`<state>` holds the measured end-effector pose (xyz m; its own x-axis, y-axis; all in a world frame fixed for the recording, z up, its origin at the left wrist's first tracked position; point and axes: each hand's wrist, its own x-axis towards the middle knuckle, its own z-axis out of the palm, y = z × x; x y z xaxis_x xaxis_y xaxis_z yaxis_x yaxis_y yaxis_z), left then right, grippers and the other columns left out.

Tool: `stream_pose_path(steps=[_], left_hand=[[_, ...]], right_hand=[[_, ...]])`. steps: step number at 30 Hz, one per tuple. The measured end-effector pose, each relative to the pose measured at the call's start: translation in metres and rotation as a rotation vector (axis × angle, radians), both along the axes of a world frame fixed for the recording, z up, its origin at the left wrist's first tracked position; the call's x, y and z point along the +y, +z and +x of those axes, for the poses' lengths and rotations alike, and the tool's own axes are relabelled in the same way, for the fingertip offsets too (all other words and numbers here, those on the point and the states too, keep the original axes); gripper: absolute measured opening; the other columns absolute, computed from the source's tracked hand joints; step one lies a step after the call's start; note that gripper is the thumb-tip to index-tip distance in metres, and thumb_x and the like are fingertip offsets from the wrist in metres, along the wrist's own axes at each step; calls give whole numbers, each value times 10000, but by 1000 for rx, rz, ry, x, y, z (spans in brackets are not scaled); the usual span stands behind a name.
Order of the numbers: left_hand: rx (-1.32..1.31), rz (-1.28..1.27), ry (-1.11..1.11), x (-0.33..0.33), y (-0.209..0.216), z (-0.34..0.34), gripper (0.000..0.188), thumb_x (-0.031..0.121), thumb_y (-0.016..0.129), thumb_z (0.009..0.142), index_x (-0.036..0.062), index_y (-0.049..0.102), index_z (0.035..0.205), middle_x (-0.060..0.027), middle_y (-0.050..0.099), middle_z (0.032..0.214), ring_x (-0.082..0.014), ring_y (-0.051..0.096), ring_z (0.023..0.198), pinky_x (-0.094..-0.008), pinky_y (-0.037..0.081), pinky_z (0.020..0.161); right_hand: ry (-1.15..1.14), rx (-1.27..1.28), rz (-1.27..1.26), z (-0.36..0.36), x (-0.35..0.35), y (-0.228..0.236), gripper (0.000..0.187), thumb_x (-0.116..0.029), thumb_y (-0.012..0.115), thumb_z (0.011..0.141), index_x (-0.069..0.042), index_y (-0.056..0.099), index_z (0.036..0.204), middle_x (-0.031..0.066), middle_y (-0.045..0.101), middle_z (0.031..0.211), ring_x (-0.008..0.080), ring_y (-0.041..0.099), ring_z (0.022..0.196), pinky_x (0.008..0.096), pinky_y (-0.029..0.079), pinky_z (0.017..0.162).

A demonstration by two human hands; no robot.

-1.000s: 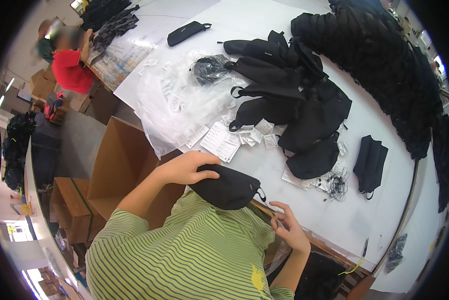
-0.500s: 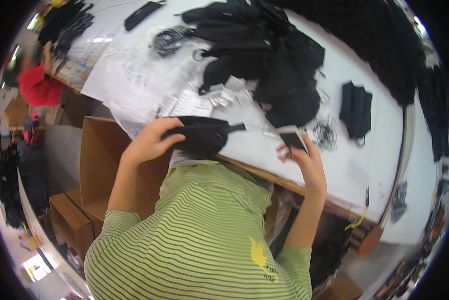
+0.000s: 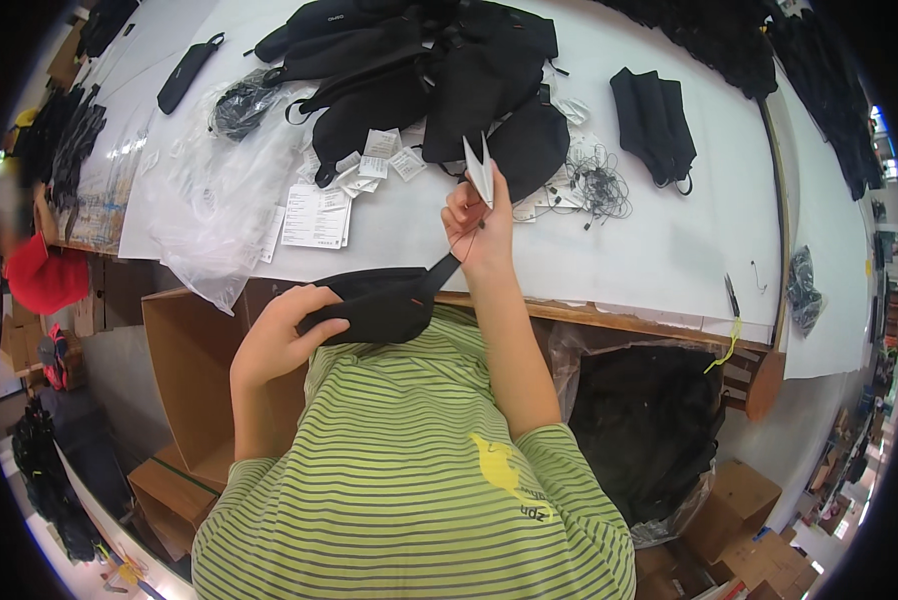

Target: Attaching labels and finishing components to small black soft goods/bags on a factory workbench.

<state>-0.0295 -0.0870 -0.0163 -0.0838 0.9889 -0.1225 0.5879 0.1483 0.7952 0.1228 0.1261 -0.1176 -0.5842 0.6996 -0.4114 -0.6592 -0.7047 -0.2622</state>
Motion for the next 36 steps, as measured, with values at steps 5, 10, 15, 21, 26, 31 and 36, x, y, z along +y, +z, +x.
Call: stream_pose_path(steps=[5, 10, 15, 21, 26, 31, 36], left_hand=[[14, 8, -21, 3, 2, 3, 192, 153, 672, 811, 17, 597, 924, -106, 577, 800, -267, 526, 749, -347, 427, 660], [32, 6, -22, 4, 2, 3, 195, 158, 675, 809, 19, 598, 923, -105, 576, 799, -267, 524, 759, -347, 428, 661], [22, 4, -43, 8, 4, 4, 184, 146, 675, 806, 22, 604, 921, -105, 586, 803, -270, 533, 774, -351, 428, 686], [213, 134, -132, 18, 1, 1, 180, 140, 701, 768, 46, 625, 902, -91, 604, 1058, -281, 572, 934, -367, 451, 805], [201, 189, 1, 38, 2, 21, 181, 97, 720, 733, 74, 636, 893, -111, 536, 1263, -311, 553, 1041, -385, 418, 921], [204, 250, -266, 45, -15, 26, 171, 110, 719, 728, 87, 642, 879, -61, 608, 969, -251, 560, 926, -351, 418, 870], [-77, -125, -197, 62, -14, 11, 150, 165, 697, 792, 75, 646, 901, -56, 612, 847, -222, 555, 852, -347, 425, 838]], right_hand=[[65, -39, 83, 7, 0, -4, 302, -373, 527, 935, -98, 577, 820, -3, 366, 477, 98, 294, 411, 238, 225, 411], [-20, -286, 84, 1, -8, 17, 342, -380, 534, 933, -86, 598, 769, -23, 303, 433, 76, 245, 400, 243, 196, 414], [49, -289, 229, 4, -8, 14, 308, -344, 552, 937, -105, 542, 743, -50, 359, 487, 64, 269, 387, 227, 200, 395], [94, -634, 804, 18, -1, 50, 382, -253, 699, 863, -95, 501, 577, -113, 320, 480, 1, 245, 452, 237, 159, 427], [723, -1180, 1662, 28, -29, 101, 261, -284, 715, 781, -41, 682, 691, 39, 540, 492, 178, 458, 419, 305, 334, 450], [900, -1105, 1827, 44, -45, 71, 232, -320, 658, 807, -96, 714, 818, 110, 636, 633, 316, 602, 583, 368, 468, 555], [1120, -1061, 1541, 56, -41, 92, 311, -398, 703, 782, -99, 674, 865, 72, 564, 548, 265, 566, 522, 354, 424, 521]])
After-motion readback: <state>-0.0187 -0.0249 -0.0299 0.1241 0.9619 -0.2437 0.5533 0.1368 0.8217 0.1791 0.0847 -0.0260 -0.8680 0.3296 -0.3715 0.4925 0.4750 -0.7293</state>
